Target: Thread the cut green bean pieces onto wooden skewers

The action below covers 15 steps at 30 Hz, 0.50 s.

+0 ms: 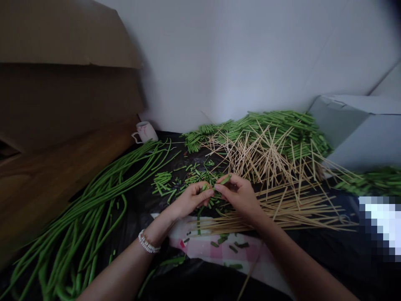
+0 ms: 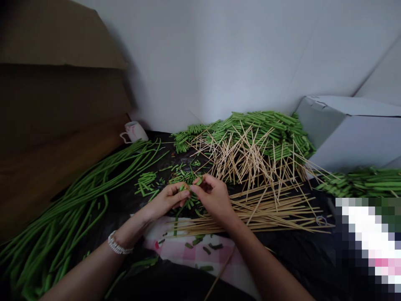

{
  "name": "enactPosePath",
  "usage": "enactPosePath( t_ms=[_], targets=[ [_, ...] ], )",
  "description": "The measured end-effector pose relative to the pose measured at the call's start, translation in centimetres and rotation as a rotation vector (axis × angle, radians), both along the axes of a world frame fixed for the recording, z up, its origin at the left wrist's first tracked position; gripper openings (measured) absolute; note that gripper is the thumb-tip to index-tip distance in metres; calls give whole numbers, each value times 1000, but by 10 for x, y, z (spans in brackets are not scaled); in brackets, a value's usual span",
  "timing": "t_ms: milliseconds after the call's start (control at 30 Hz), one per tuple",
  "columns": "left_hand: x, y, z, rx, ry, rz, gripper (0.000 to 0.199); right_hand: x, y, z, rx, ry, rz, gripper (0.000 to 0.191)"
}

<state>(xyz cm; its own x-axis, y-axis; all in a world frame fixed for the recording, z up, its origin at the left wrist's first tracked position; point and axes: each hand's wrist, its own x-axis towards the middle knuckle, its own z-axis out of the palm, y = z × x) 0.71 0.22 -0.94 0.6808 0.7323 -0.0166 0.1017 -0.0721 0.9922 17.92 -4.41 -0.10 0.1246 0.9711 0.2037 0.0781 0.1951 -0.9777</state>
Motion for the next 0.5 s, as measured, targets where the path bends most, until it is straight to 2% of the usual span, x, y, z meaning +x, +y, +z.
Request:
enactPosePath(
  t_ms=[100,200,367,500],
  targets=[
    [2,-2,2,-45,-66,50,34,-1,-1,1,2,7,-22,18],
    [6,-3,3,-174,-179,157,32,-3,-4,0,29,-34,-42,16],
    [15,-8,-2,-391,-378,272,30,-8,-9,-2,340,-396,-161,10],
    [21,-10,-5,-482,-455,306,33,-9,-9,-7,531,-605,-197,14]
  ],
)
